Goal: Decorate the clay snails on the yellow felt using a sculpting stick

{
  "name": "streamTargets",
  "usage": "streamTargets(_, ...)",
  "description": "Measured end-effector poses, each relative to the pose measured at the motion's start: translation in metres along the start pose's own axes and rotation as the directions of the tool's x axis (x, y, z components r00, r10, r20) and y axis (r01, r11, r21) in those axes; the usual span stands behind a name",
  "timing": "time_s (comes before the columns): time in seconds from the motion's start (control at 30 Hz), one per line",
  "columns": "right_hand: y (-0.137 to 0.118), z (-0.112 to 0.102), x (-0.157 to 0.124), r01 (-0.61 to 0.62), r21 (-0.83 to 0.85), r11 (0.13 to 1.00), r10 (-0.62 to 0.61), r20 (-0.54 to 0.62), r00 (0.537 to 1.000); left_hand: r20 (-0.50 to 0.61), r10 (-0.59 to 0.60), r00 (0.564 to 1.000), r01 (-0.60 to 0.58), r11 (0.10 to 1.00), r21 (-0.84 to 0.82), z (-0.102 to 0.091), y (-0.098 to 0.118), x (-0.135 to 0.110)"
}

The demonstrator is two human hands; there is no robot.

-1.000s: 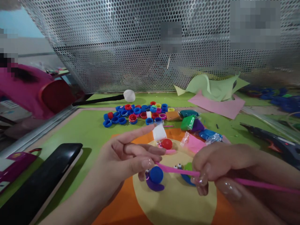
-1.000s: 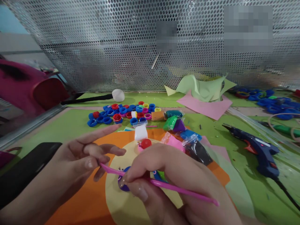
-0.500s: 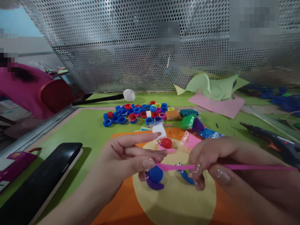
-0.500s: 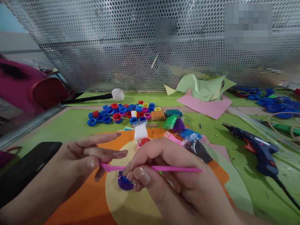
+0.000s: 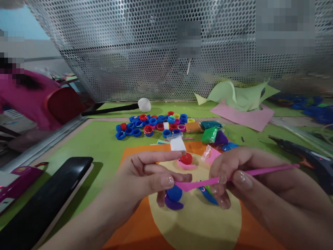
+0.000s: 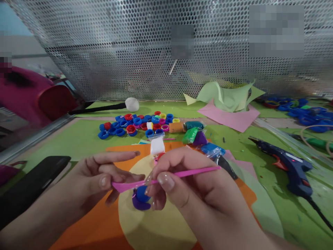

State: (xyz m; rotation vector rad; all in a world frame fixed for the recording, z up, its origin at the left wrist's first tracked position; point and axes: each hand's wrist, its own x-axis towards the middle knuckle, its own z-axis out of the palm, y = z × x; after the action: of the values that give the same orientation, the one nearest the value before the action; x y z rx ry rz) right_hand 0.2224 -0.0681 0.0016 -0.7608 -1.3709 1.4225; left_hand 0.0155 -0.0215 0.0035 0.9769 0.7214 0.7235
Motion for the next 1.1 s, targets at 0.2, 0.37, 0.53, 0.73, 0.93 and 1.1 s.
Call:
streamTargets(0.2, 0.0019, -0.0006, -0.003, -0.009, 0.048, 0.999, 0.008, 0.02, 1.0, 0.069, -0.017, 0.997, 0.018, 1.0, -0.019, -0.0048, -0.0018, 0.0002)
streamTargets(0.37, 0.0023, 0.0003, -0.0007, -0.032, 0.063, 0.997, 0.032, 0.002, 0.999, 0.083, 0.004, 0.997, -0.001, 0.999, -0.032, -0.0031, -0.0008, 0.0014)
streamTargets(0.53, 0.0012, 0.0004, -0.0003, -0.019, 0.0, 1.0, 0.019, -0.005, 1.0, 0.068, -0.001, 0.998, 0.005, 0.999, -0.053, -0.003, -0.0013, 0.0028)
streamTargets(0.73, 0.0009, -0.0022, -0.0002, -0.002, -0.06, 0.998, 0.003, 0.005, 1.0, 0.049, -0.015, 0.999, 0.018, 0.998, -0.063, -0.0032, -0.003, 0.0033)
streamTargets(0.93, 0.0025, 0.0012, 0.0012, -0.04, 0.069, 0.997, 0.04, 0.009, 0.999, 0.074, -0.011, 0.997, 0.015, 0.999, -0.052, -0.0036, -0.0044, 0.0014)
streamTargets(1.1, 0.0021, 0.0044, 0.0048, -0.059, 0.162, 0.985, 0.068, -0.05, 0.996, 0.081, -0.011, 0.997, 0.016, 0.998, -0.057, -0.0046, -0.0047, 0.0029)
